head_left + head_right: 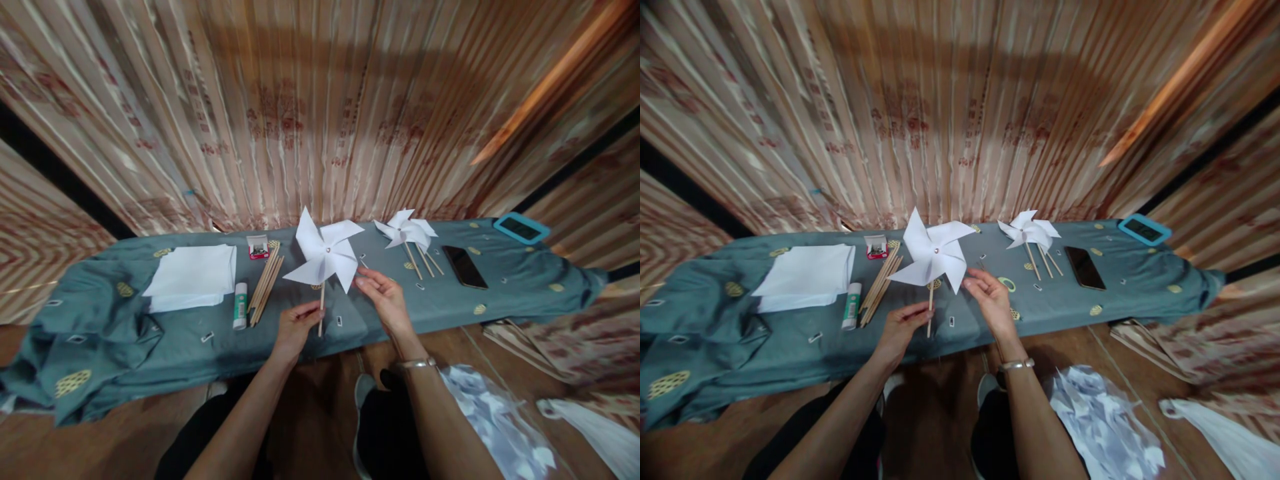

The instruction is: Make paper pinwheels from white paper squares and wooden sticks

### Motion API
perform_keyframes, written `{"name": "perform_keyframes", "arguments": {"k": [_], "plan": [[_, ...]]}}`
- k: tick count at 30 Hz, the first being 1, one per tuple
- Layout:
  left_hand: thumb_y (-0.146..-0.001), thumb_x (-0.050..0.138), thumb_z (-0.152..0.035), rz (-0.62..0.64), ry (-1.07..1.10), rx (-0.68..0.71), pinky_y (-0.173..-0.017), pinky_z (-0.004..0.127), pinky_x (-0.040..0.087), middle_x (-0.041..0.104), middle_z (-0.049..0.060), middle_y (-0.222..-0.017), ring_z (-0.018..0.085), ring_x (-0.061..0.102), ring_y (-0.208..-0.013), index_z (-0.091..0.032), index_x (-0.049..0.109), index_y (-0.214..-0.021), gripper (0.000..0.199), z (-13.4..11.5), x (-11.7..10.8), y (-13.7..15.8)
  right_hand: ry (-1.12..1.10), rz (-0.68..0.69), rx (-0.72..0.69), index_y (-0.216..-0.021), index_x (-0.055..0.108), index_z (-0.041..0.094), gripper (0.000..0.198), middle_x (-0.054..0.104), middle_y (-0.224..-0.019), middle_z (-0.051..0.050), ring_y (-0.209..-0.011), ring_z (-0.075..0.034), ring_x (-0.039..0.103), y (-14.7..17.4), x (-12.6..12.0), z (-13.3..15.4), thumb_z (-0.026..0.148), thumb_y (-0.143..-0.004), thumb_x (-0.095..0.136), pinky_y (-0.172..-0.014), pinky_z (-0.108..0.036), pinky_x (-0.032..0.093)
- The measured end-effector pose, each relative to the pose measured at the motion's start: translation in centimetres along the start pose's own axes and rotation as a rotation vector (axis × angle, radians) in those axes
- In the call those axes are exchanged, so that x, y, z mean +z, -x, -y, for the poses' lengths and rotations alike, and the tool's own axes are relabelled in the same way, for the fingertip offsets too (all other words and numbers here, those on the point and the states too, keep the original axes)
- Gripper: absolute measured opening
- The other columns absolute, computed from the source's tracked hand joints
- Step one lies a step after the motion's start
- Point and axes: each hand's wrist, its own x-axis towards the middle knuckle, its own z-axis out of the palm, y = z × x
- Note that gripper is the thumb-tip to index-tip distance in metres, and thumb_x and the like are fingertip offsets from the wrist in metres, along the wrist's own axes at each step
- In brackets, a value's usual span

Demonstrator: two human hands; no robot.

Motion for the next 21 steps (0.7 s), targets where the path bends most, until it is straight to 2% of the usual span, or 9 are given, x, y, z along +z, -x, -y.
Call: {"name": "perform_keyframes", "arguments": {"k": [11,16,21], "plan": [[-0.043,0.087,-0.028,-0.014,0.006,0.010,-0.084,0.035,0.053,0.077,0.006,-0.077,0.021,0.069,-0.076,-0.018,0.078,-0.073,0.033,0.3,0.0,-0.1,-0.102,0.071,0.127,-0.086,0.074,0.021,0.042,0.075,-0.071,-0.002,-0.067,-0.016,0.069,0.7,1.0,0.0,0.043,-0.052,0.087,-0.062,-0.027,0.052],[-0.043,0.087,-0.028,-0.013,-0.002,0.016,-0.085,0.035,0.053,0.077,0.006,-0.077,0.021,0.069,-0.076,-0.019,0.078,-0.073,0.033,0.4,-0.1,-0.1,-0.146,0.110,0.159,-0.085,0.074,0.022,0.042,0.074,-0.067,0.000,-0.066,-0.014,0.069,1.0,1.4,0.0,0.043,-0.052,0.087,-0.061,-0.023,0.052],[-0.044,0.086,-0.029,-0.001,-0.001,0.019,-0.084,0.035,0.052,0.077,0.006,-0.078,0.021,0.069,-0.076,-0.019,0.078,-0.074,0.033,0.3,0.0,0.0,-0.100,0.157,0.165,-0.079,0.072,0.020,0.039,0.073,-0.066,0.000,-0.064,-0.014,0.067,1.3,1.8,-0.1,0.045,-0.053,0.087,-0.063,-0.024,0.052]]}}
